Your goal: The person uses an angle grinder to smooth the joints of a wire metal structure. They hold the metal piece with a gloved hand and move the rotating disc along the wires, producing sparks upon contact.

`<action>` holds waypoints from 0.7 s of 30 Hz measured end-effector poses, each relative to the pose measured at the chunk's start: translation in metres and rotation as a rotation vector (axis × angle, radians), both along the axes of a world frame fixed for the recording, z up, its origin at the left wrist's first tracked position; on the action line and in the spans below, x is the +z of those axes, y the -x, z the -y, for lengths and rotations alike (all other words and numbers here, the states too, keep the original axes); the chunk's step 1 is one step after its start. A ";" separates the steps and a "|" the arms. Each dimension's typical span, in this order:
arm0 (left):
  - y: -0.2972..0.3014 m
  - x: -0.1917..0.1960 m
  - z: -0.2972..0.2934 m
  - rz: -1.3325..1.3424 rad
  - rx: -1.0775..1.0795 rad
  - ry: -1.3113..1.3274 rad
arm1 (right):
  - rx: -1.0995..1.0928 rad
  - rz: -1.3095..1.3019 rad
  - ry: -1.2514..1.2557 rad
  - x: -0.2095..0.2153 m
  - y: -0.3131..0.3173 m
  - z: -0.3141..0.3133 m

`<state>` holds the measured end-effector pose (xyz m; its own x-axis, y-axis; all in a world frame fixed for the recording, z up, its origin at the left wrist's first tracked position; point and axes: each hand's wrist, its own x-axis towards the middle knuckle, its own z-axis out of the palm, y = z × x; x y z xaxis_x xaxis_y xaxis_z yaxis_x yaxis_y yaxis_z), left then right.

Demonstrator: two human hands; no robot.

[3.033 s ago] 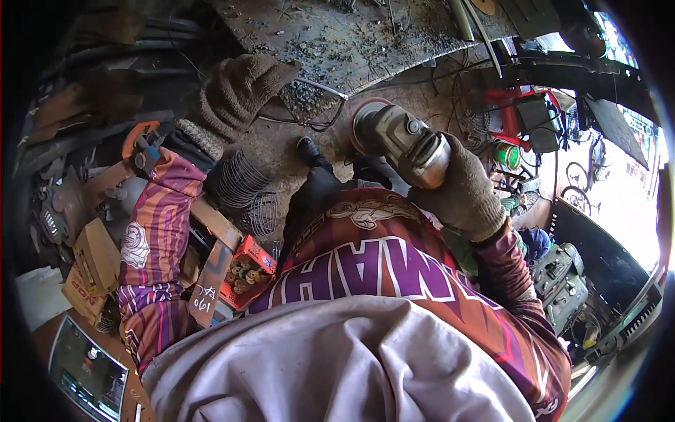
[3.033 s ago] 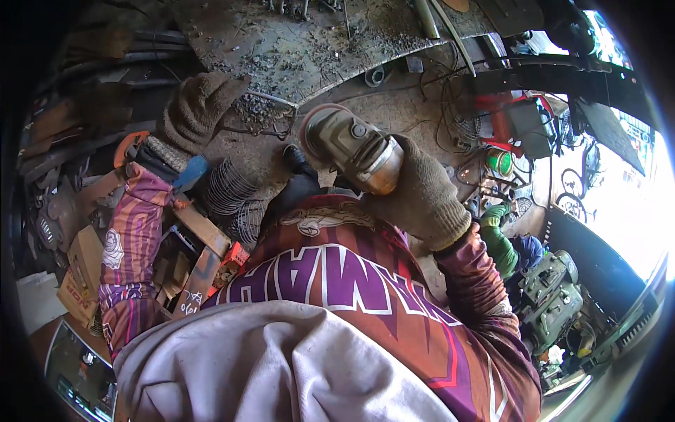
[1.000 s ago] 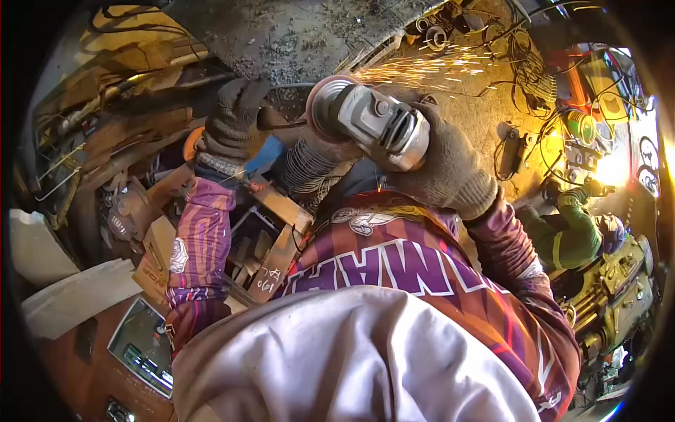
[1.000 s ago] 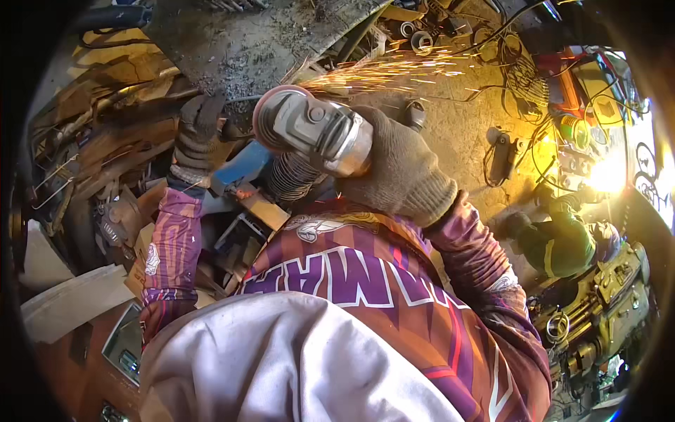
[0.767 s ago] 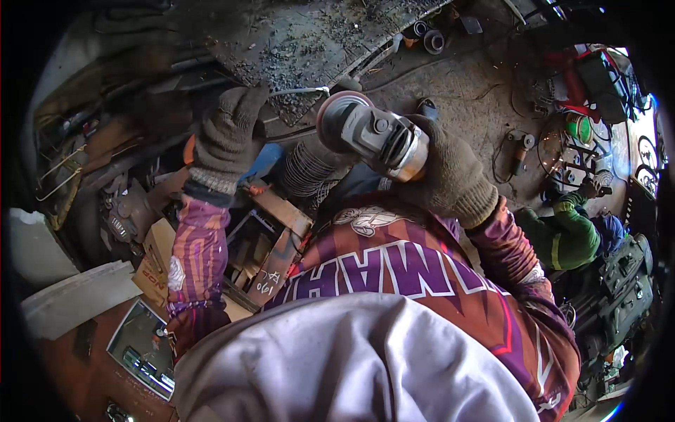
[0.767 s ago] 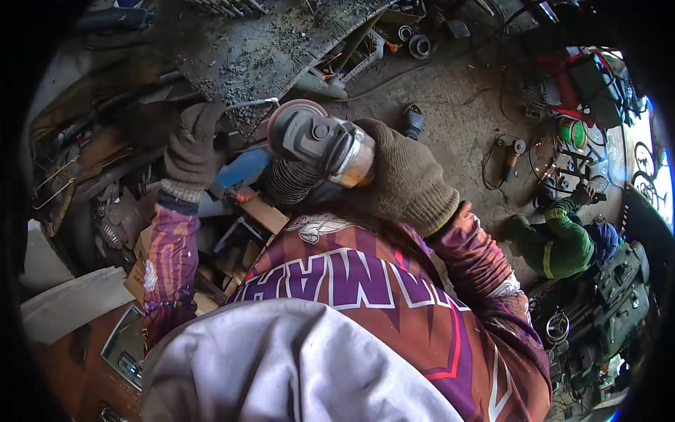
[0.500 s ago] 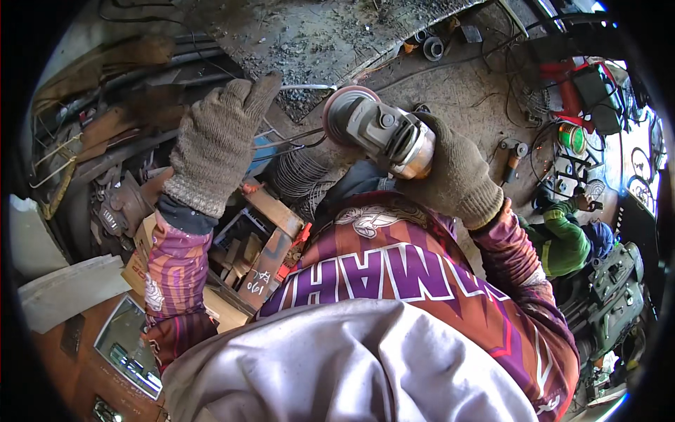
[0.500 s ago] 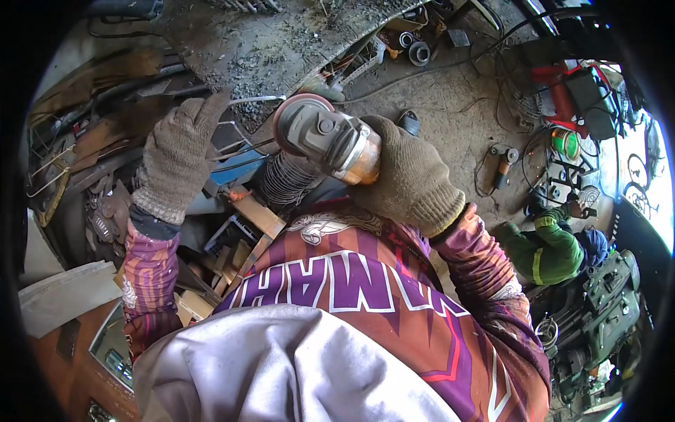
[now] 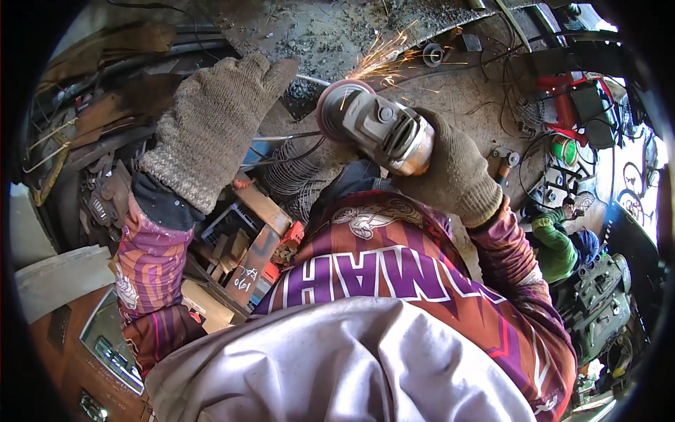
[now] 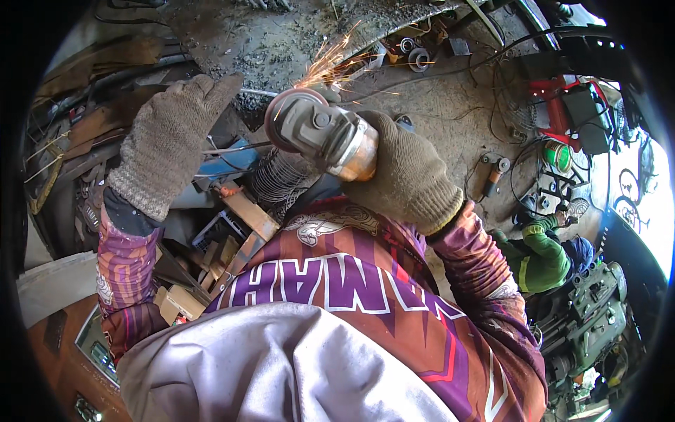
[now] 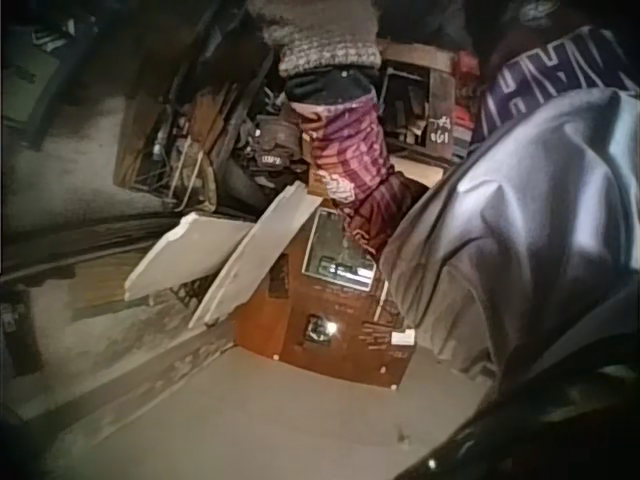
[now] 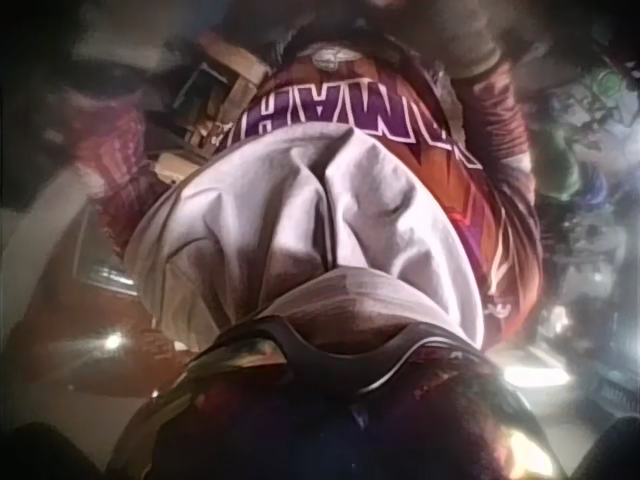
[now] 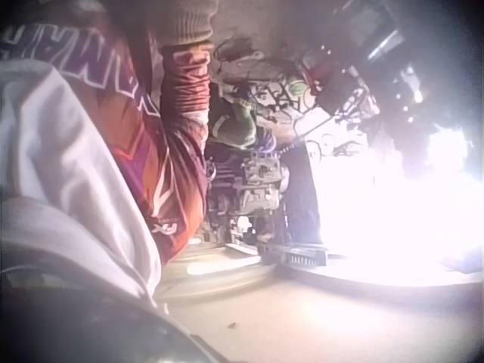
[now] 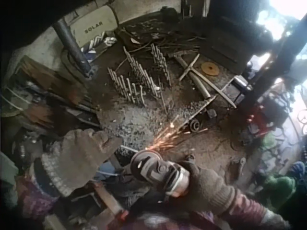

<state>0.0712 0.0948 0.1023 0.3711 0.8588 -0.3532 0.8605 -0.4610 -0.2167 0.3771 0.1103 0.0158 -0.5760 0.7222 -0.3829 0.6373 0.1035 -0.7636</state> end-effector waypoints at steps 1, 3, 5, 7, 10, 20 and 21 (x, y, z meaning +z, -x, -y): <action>0.000 0.000 0.000 -0.004 0.000 -0.001 | 0.030 -0.003 -0.017 0.000 -0.001 -0.001; 0.003 -0.005 0.001 0.004 -0.034 -0.037 | 0.050 0.011 -0.059 -0.005 -0.007 0.003; 0.004 -0.005 -0.003 0.017 -0.037 -0.029 | 0.041 0.009 -0.047 -0.009 -0.012 0.004; 0.007 -0.006 -0.004 0.024 -0.037 -0.023 | 0.034 -0.002 -0.037 -0.008 -0.011 0.003; 0.011 -0.011 -0.002 0.038 -0.070 -0.064 | 0.012 0.007 0.014 -0.004 -0.008 0.000; 0.003 -0.004 -0.003 -0.066 -0.044 -0.007 | 0.016 -0.020 -0.061 -0.015 -0.011 0.007; 0.000 -0.002 -0.005 -0.099 -0.034 0.007 | 0.011 -0.020 -0.065 -0.015 -0.012 0.006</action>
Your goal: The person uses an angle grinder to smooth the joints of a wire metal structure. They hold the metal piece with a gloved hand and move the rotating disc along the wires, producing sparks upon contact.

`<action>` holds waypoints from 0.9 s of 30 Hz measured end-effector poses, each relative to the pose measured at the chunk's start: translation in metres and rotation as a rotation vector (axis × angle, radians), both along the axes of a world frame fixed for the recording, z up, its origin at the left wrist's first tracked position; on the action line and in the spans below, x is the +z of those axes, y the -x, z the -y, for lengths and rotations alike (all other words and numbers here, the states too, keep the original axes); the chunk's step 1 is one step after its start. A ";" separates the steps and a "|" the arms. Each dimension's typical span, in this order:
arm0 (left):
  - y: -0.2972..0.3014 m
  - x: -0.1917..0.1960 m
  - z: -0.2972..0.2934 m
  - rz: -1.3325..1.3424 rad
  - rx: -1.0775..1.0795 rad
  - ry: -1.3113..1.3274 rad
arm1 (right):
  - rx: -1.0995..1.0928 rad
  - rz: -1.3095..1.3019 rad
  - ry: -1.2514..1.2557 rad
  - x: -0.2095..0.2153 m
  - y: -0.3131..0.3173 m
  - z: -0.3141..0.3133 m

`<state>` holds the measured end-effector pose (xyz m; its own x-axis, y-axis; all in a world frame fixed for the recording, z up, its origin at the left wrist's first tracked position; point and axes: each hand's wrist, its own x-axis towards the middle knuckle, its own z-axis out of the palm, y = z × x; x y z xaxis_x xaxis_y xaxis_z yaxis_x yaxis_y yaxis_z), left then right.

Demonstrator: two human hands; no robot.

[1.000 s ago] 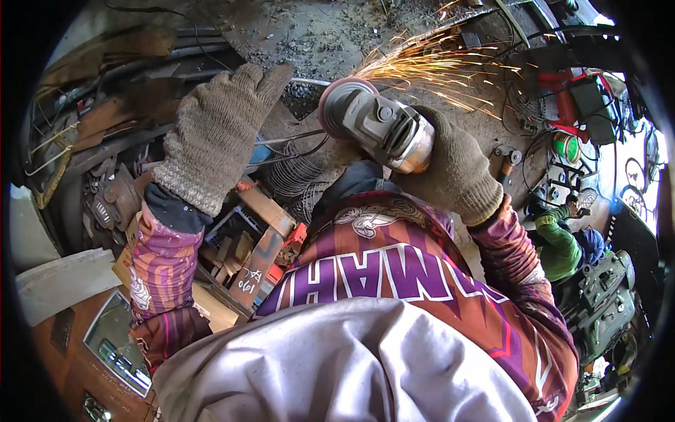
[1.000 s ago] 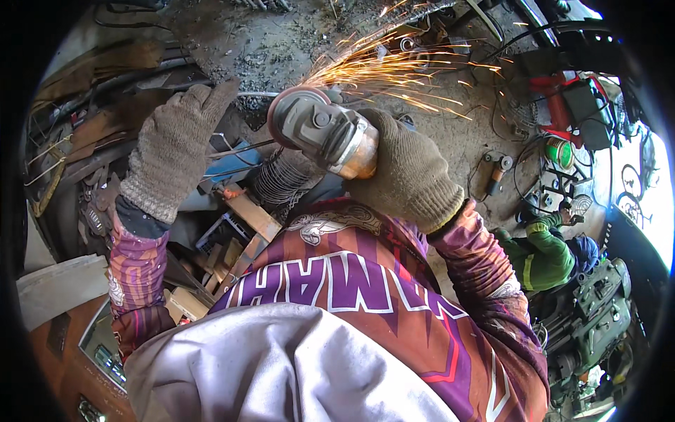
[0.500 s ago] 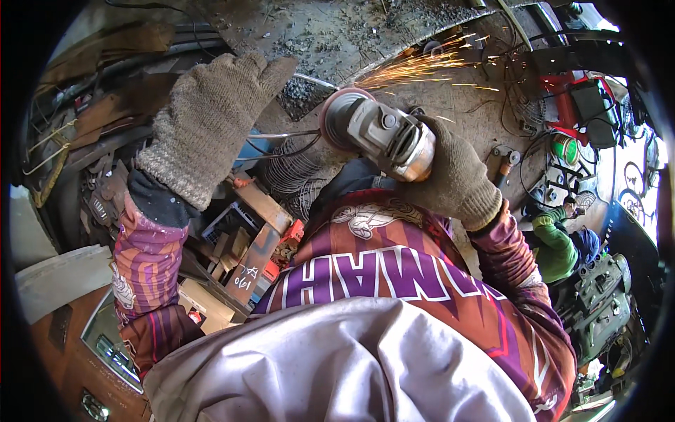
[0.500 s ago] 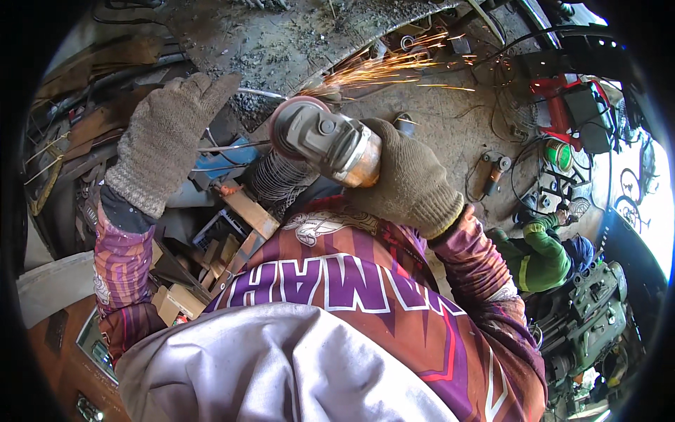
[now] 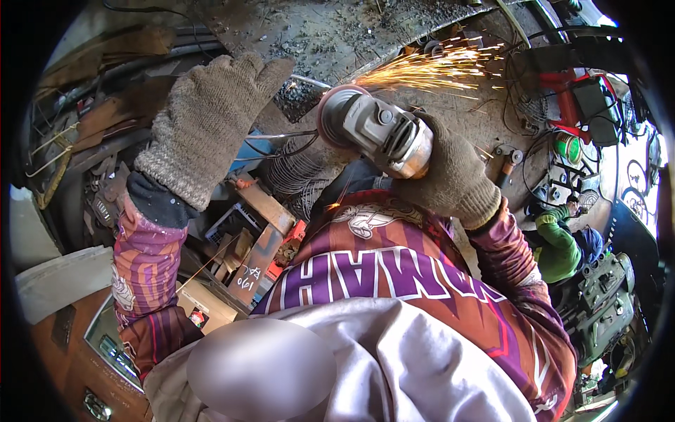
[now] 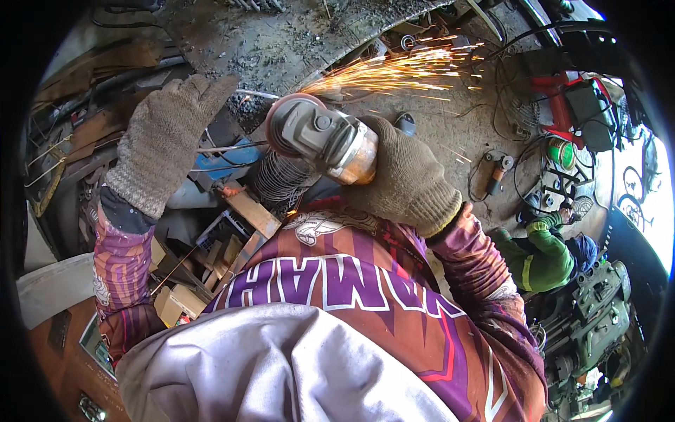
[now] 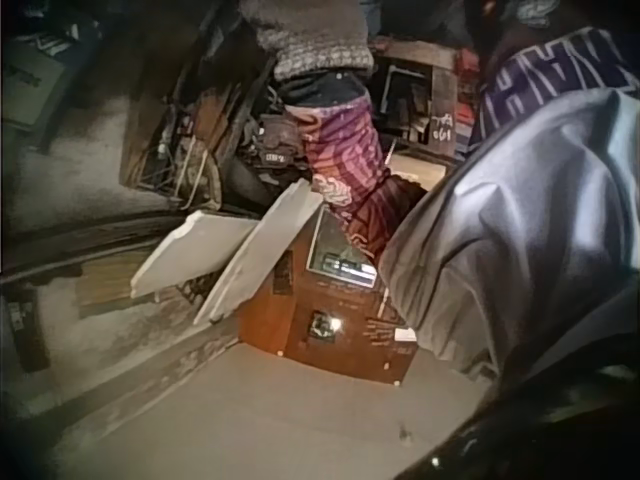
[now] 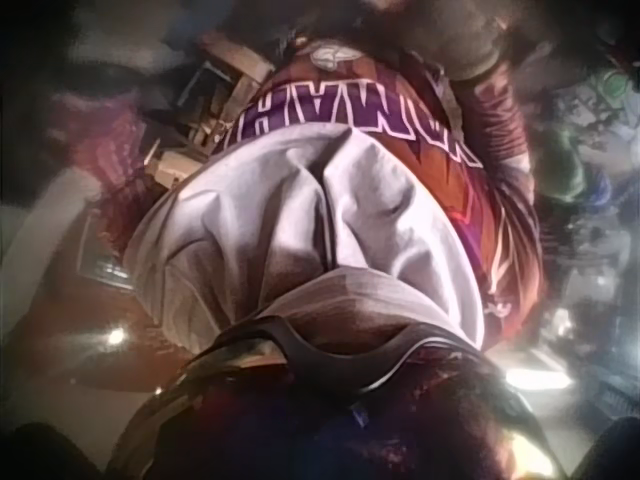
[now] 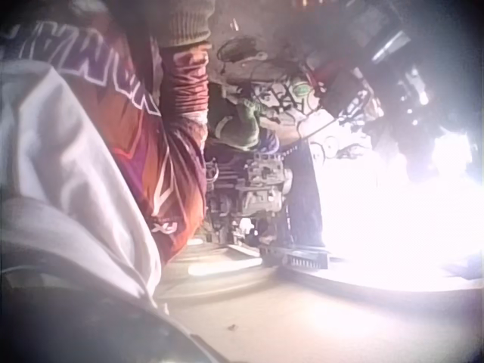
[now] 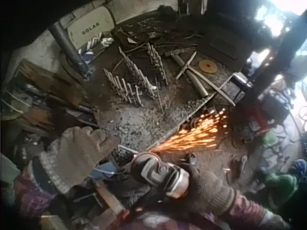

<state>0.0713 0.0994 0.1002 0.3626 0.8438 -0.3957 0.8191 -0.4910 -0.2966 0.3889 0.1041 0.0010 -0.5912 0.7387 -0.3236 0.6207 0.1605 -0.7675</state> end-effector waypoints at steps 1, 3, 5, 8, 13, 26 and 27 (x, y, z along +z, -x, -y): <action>-0.002 0.001 -0.001 -0.003 -0.004 0.000 | -0.005 0.000 -0.004 0.000 0.000 0.000; -0.003 0.003 -0.001 0.010 -0.023 -0.015 | 0.005 0.002 0.026 -0.001 -0.003 0.000; -0.006 0.004 -0.002 -0.032 -0.029 -0.028 | 0.022 0.008 0.058 -0.003 -0.002 -0.001; -0.003 0.000 -0.001 -0.056 -0.046 -0.048 | -0.003 -0.073 0.025 -0.006 -0.001 -0.003; 0.006 -0.006 0.003 -0.020 -0.069 -0.077 | 0.002 -0.014 0.072 -0.007 -0.003 0.001; 0.038 -0.038 0.012 0.018 -0.103 -0.186 | 0.020 -0.008 -0.018 0.000 0.001 0.000; 0.040 -0.040 0.012 0.069 -0.110 -0.199 | 0.021 -0.020 -0.013 0.000 0.003 -0.001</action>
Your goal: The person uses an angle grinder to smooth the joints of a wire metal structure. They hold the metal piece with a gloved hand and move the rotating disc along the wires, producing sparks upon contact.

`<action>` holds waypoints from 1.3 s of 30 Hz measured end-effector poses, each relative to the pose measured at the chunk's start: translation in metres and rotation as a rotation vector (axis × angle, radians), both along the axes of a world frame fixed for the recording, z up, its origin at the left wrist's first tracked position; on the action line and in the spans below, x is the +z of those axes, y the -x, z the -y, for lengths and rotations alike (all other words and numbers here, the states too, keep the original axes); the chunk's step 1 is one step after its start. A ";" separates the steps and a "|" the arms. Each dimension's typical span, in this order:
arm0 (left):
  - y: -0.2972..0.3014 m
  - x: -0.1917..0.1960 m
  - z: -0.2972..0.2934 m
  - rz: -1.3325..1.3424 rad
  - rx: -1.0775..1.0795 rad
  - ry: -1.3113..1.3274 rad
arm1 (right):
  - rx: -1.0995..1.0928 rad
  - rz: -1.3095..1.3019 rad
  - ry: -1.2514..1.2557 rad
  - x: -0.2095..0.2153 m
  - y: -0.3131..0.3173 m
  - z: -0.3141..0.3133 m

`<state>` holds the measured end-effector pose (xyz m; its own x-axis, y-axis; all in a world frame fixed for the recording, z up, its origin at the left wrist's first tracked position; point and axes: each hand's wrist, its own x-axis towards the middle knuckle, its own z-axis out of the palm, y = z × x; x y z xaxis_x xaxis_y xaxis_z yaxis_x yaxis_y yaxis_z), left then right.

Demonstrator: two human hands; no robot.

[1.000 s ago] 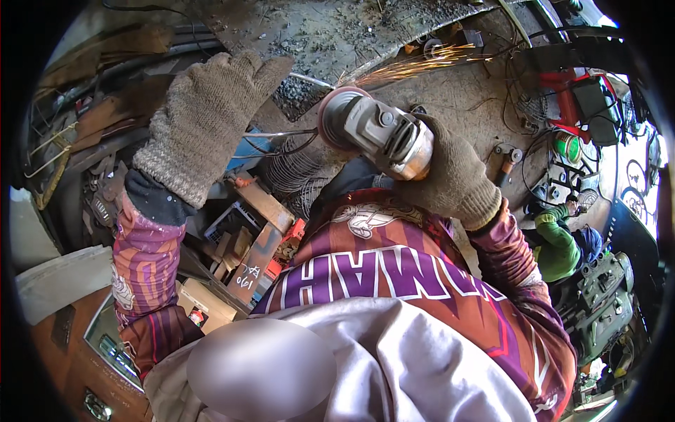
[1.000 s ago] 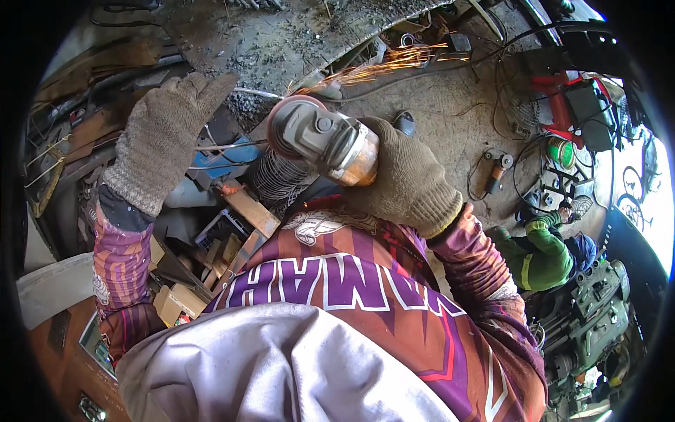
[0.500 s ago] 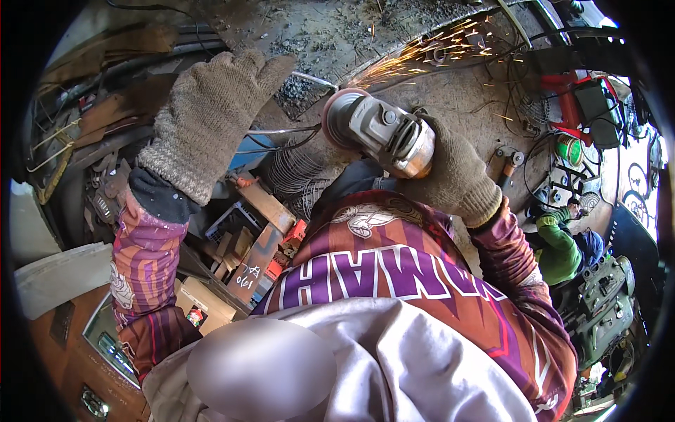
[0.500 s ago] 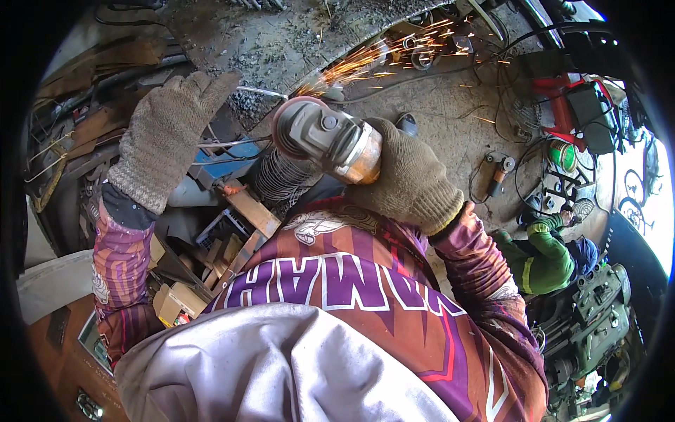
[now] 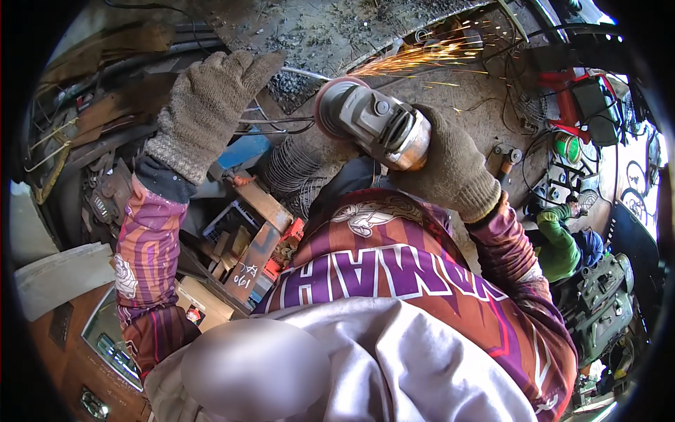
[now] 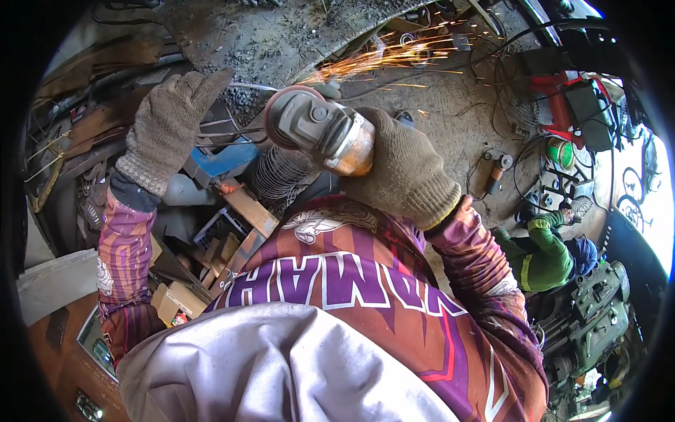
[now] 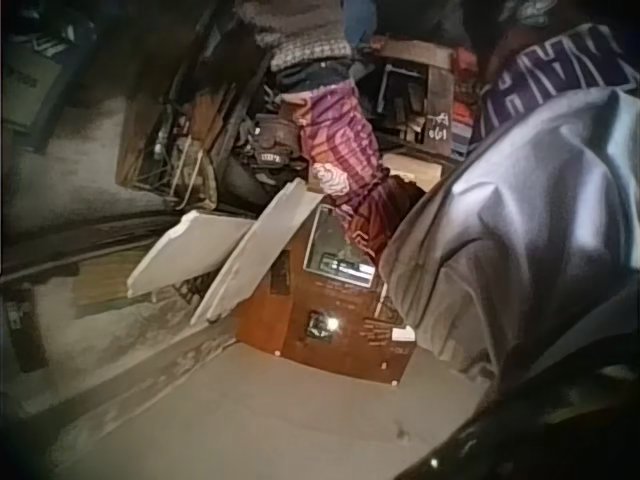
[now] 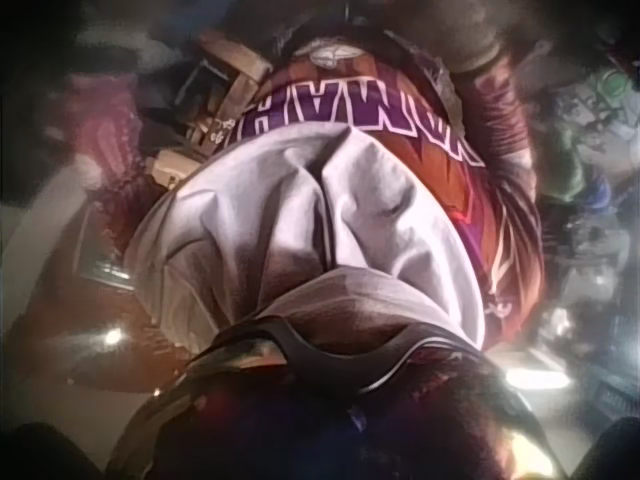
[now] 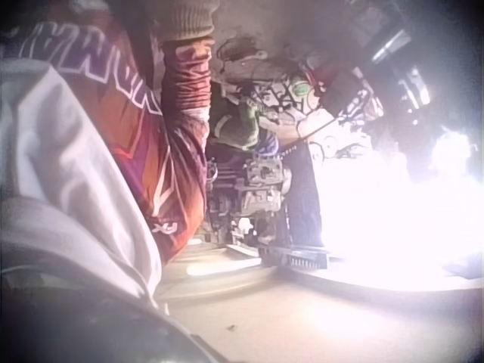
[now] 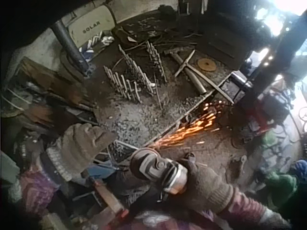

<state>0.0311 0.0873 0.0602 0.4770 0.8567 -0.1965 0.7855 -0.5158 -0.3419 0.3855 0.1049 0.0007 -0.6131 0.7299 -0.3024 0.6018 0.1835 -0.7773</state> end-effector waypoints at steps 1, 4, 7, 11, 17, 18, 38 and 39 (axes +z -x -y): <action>0.000 -0.001 0.000 0.000 -0.001 -0.002 | 0.002 -0.012 0.005 0.000 0.001 0.000; -0.002 -0.001 0.000 -0.069 0.011 -0.013 | -0.026 -0.027 -0.023 0.002 -0.001 0.001; -0.004 -0.001 0.002 -0.115 0.004 -0.035 | -0.035 0.056 0.042 0.006 -0.001 0.001; 0.002 -0.007 0.005 -0.022 0.013 -0.030 | -0.013 0.003 0.088 0.009 0.003 -0.002; -0.003 0.001 -0.002 -0.002 0.054 0.046 | -0.016 0.031 -0.021 0.006 -0.003 0.000; -0.003 0.001 -0.002 -0.004 0.044 0.038 | -0.007 0.031 -0.006 0.010 0.000 -0.002; -0.046 0.037 -0.015 -0.018 0.098 0.175 | -0.066 -0.013 0.040 -0.010 -0.013 0.016; -0.051 0.039 -0.015 -0.053 0.116 0.195 | -0.059 -0.042 0.059 -0.008 -0.013 0.015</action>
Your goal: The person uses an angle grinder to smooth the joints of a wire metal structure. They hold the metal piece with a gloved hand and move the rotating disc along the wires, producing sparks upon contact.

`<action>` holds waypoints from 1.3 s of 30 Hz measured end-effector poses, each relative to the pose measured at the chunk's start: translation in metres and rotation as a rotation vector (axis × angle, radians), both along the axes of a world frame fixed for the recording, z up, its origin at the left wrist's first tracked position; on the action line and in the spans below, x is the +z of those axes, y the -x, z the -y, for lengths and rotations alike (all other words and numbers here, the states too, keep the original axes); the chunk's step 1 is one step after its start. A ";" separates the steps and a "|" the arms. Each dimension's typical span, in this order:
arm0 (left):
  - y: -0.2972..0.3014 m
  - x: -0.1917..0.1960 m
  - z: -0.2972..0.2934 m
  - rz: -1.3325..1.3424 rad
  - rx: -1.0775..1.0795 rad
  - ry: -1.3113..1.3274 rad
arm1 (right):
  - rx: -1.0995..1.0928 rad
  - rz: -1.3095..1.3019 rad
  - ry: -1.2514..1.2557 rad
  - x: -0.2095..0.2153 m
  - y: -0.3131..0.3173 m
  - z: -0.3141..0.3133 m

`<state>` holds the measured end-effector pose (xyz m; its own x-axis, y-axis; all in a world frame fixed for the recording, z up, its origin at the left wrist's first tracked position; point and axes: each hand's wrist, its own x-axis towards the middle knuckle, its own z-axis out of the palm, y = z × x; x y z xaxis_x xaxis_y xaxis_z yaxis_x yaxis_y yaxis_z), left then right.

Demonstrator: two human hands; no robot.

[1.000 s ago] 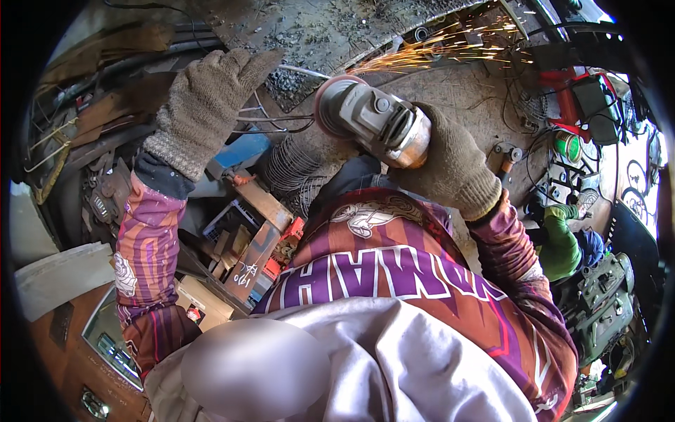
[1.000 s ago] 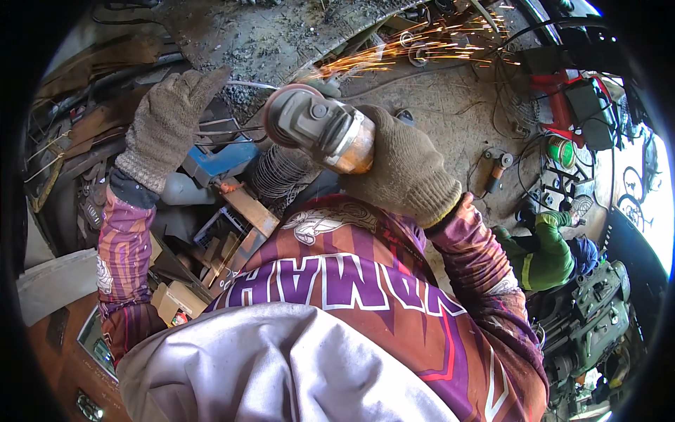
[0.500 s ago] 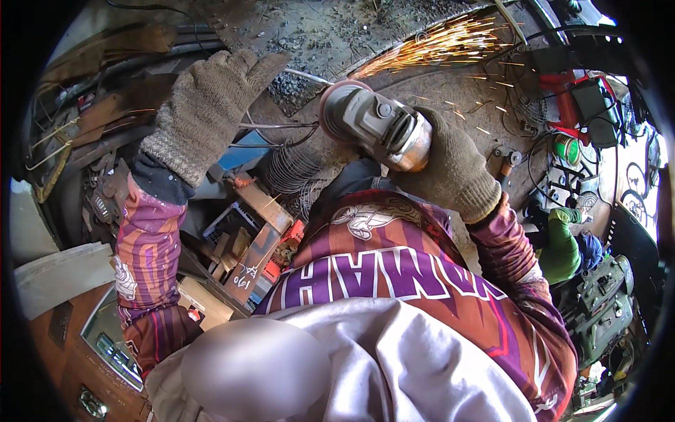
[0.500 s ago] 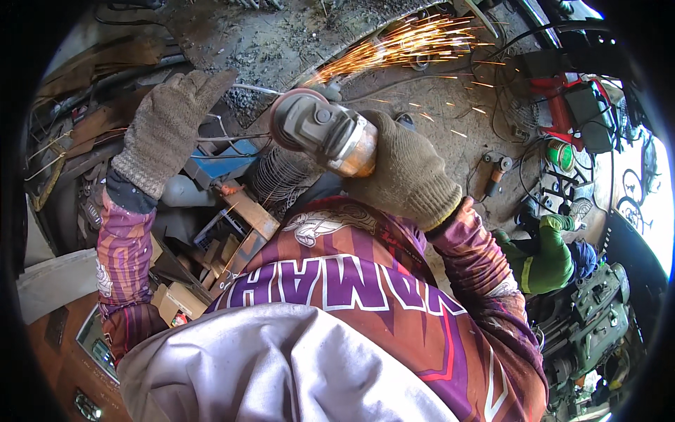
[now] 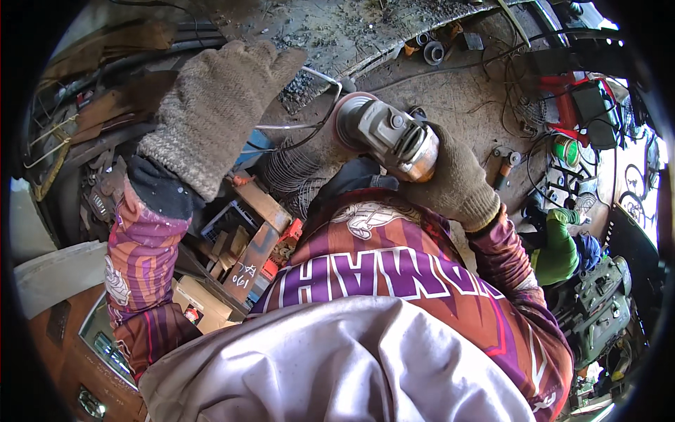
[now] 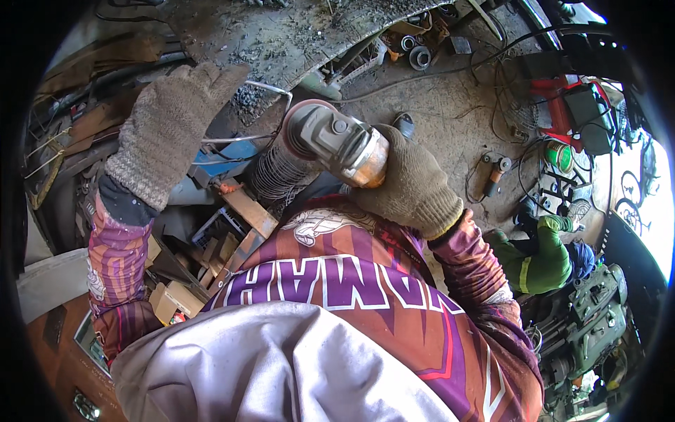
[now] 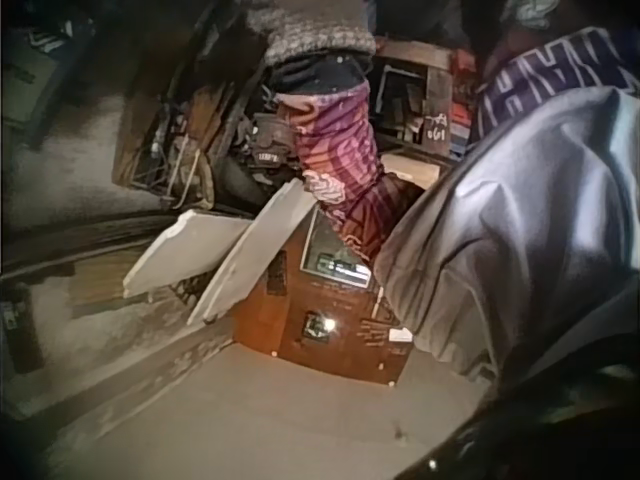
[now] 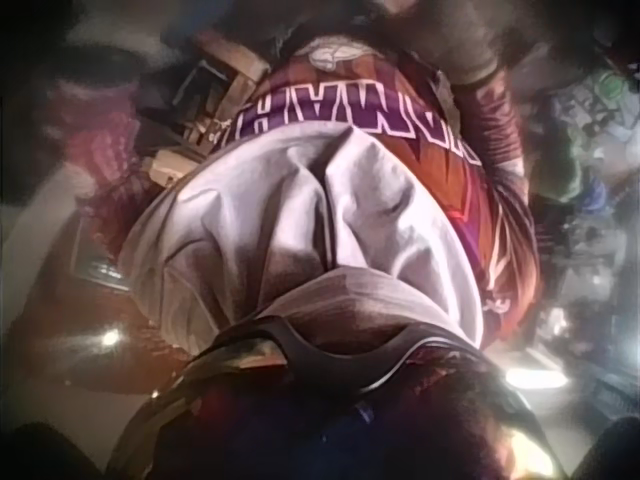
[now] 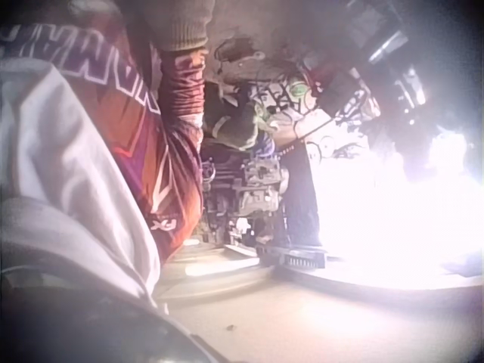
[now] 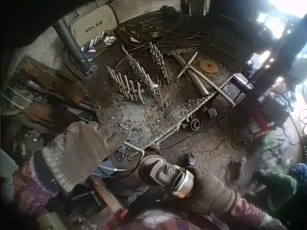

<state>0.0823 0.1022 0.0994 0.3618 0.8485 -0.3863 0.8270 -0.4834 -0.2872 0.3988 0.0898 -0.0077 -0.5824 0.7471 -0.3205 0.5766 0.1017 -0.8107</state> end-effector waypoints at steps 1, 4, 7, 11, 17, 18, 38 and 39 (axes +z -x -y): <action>-0.001 0.001 0.000 0.002 0.000 -0.001 | 0.000 0.002 -0.001 0.000 0.000 0.001; -0.004 0.000 0.000 0.015 -0.117 -0.092 | -0.036 -0.002 0.004 -0.002 0.004 0.002; -0.009 0.006 0.008 -0.073 -0.068 -0.063 | 0.012 0.001 0.052 0.005 0.012 -0.004; -0.028 -0.008 -0.006 0.031 -0.113 -0.059 | -0.013 0.080 -0.006 0.000 0.011 -0.006; -0.035 0.016 0.002 -0.067 -0.160 -0.076 | 0.065 0.051 0.015 0.007 0.014 -0.016; -0.033 0.020 0.007 -0.070 -0.161 -0.092 | 0.081 0.027 0.020 0.008 0.018 -0.017; -0.041 0.027 0.008 -0.110 -0.104 -0.115 | 0.079 -0.083 -0.003 0.015 0.023 -0.030; -0.041 0.023 0.008 -0.104 -0.106 -0.114 | 0.071 -0.081 -0.013 0.014 0.024 -0.030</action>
